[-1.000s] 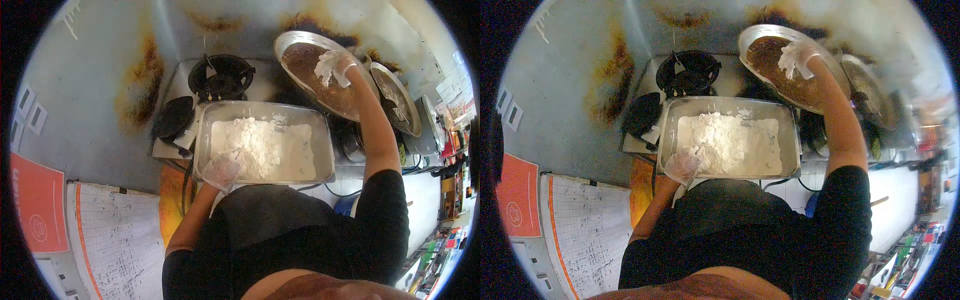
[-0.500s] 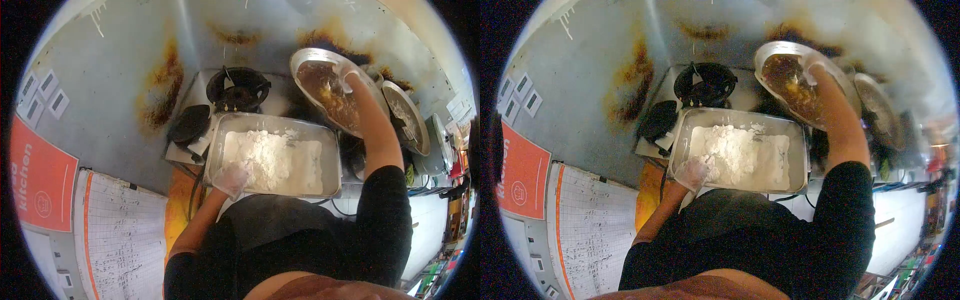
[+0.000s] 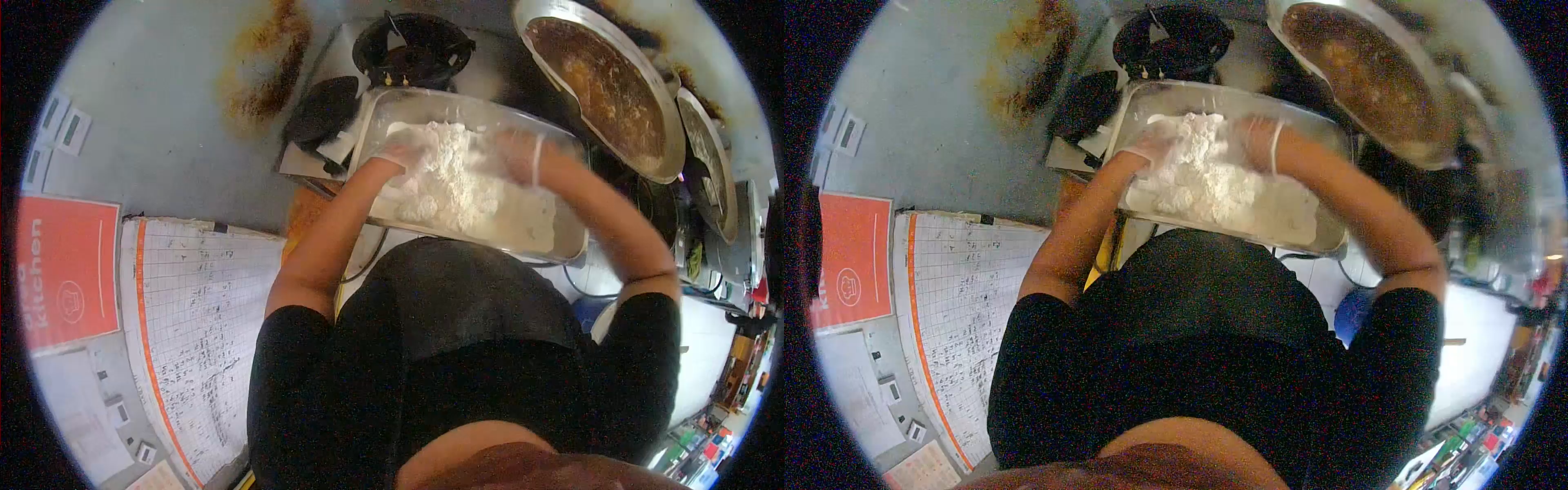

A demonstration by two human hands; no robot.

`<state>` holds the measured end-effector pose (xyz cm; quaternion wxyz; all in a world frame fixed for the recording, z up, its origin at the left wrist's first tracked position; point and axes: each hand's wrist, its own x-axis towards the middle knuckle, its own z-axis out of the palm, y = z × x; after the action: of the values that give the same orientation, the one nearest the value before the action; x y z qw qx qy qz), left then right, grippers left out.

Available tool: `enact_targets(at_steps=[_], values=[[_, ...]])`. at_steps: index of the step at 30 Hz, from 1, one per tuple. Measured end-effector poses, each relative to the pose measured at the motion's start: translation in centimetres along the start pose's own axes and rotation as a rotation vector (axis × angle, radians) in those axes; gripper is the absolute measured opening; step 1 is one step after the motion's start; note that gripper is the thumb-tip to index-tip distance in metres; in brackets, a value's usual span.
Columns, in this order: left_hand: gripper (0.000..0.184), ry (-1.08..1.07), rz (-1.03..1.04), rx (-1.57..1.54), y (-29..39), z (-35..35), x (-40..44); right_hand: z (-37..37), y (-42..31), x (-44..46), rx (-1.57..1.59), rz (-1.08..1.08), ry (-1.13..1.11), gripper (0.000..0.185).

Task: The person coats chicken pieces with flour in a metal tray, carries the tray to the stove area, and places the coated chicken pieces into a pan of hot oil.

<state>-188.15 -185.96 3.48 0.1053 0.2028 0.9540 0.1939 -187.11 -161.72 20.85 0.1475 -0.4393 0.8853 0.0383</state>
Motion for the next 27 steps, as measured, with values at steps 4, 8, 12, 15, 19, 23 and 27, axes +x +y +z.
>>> enact_targets(at_steps=[4,8,12,15,19,23,27], values=[[0.043,-0.144,0.062,0.103,2.1,1.4,0.9,11.7,5.7,6.6,0.139,0.17,0.057,0.044],[0.047,0.219,0.027,0.217,4.8,4.9,2.2,19.5,8.8,13.3,-0.059,0.126,-0.015,0.037],[0.046,-0.031,-0.153,0.136,4.5,3.3,2.4,18.6,7.1,12.7,-0.143,0.04,0.082,0.025],[0.044,-0.014,-0.146,0.184,-1.5,8.7,4.6,16.0,5.9,9.7,0.159,0.011,0.27,0.022],[0.045,-0.021,-0.352,-0.076,-0.8,1.4,3.4,16.0,7.6,11.1,-0.132,0.025,0.04,0.043],[0.045,0.118,-0.721,-0.474,-2.0,0.3,2.5,21.0,7.3,14.2,-0.426,-0.012,0.172,0.028],[0.04,0.148,-0.64,-0.272,-2.2,0.7,1.4,18.3,6.0,14.7,-0.038,0.138,0.081,0.037]])
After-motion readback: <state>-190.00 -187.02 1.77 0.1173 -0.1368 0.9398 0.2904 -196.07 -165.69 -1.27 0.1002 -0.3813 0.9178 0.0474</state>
